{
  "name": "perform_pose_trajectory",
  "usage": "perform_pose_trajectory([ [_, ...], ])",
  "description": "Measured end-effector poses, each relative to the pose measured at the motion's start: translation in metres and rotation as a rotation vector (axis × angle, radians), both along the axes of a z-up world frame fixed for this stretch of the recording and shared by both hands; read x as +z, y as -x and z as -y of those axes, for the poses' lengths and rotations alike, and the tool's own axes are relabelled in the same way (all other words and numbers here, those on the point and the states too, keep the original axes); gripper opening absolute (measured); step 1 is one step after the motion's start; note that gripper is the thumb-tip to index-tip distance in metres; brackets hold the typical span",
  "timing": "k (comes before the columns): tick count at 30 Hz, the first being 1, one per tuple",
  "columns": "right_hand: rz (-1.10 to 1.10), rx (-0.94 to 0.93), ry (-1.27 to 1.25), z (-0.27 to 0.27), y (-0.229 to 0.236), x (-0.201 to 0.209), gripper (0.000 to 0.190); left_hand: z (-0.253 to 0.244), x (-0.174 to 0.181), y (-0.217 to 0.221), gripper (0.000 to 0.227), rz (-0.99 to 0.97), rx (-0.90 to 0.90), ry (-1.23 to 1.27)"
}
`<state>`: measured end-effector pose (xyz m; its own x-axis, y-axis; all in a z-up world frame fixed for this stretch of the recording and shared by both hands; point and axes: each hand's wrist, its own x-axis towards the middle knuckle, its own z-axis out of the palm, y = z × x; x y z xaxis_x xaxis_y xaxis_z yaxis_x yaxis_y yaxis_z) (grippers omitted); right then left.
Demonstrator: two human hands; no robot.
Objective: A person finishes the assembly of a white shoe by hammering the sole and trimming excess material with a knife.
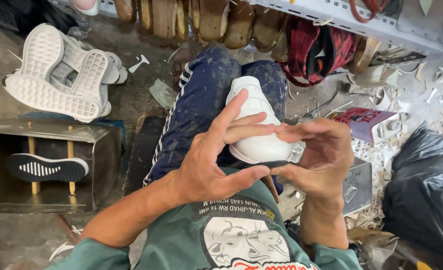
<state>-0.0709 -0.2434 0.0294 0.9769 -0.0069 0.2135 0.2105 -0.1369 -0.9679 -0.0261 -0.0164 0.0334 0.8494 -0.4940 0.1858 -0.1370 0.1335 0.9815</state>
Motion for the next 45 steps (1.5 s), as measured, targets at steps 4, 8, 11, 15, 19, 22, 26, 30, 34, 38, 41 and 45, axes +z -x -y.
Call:
perform_pose_trajectory([
  [4, -0.017, -0.025, 0.006, -0.005, 0.007, 0.000, 0.077, -0.001, 0.015, 0.003, 0.089, -0.150, -0.002, -0.006],
  [8, -0.034, -0.007, 0.035, -0.012, 0.012, 0.001, 0.078, -0.003, 0.021, 0.007, 0.094, -0.218, 0.053, -0.037],
  [11, -0.040, 0.006, 0.088, -0.017, 0.011, 0.006, 0.086, -0.008, 0.003, 0.008, 0.103, -0.050, -0.047, -0.151],
  [15, 0.053, 0.126, 0.056, -0.022, 0.003, -0.001, 0.081, -0.022, -0.030, -0.001, 0.050, 0.362, -0.068, -0.206],
  [19, 0.047, 0.025, 0.040, -0.005, -0.013, -0.026, 0.092, -0.032, -0.015, 0.006, 0.048, 0.136, 0.154, 0.133],
  [22, -0.554, -0.221, -0.929, 0.016, -0.026, -0.036, 0.112, -0.034, -0.029, 0.023, 0.050, -0.137, 0.378, 0.334],
  [26, -0.284, -0.015, -0.422, 0.034, -0.030, -0.055, 0.094, -0.024, -0.080, 0.043, 0.061, -0.447, 0.224, -0.160],
  [30, -0.317, 0.131, 0.061, 0.042, -0.051, -0.085, 0.081, -0.016, -0.078, 0.037, 0.103, -0.618, -0.092, -0.382],
  [34, -0.300, 0.237, 0.288, 0.016, -0.055, -0.041, 0.097, -0.017, -0.106, 0.048, 0.086, -0.612, -0.058, -0.418],
  [38, -0.308, 0.276, 0.524, 0.022, -0.003, -0.009, 0.078, -0.019, -0.122, 0.050, 0.078, -0.640, -0.059, -0.437],
  [41, -0.346, 0.173, 0.437, 0.038, 0.028, -0.036, 0.079, -0.021, -0.123, 0.047, 0.078, -0.641, -0.065, -0.445],
  [45, -0.291, 0.182, 0.088, 0.007, -0.012, -0.063, 0.088, -0.021, -0.127, 0.047, 0.077, -0.583, -0.097, -0.435],
])
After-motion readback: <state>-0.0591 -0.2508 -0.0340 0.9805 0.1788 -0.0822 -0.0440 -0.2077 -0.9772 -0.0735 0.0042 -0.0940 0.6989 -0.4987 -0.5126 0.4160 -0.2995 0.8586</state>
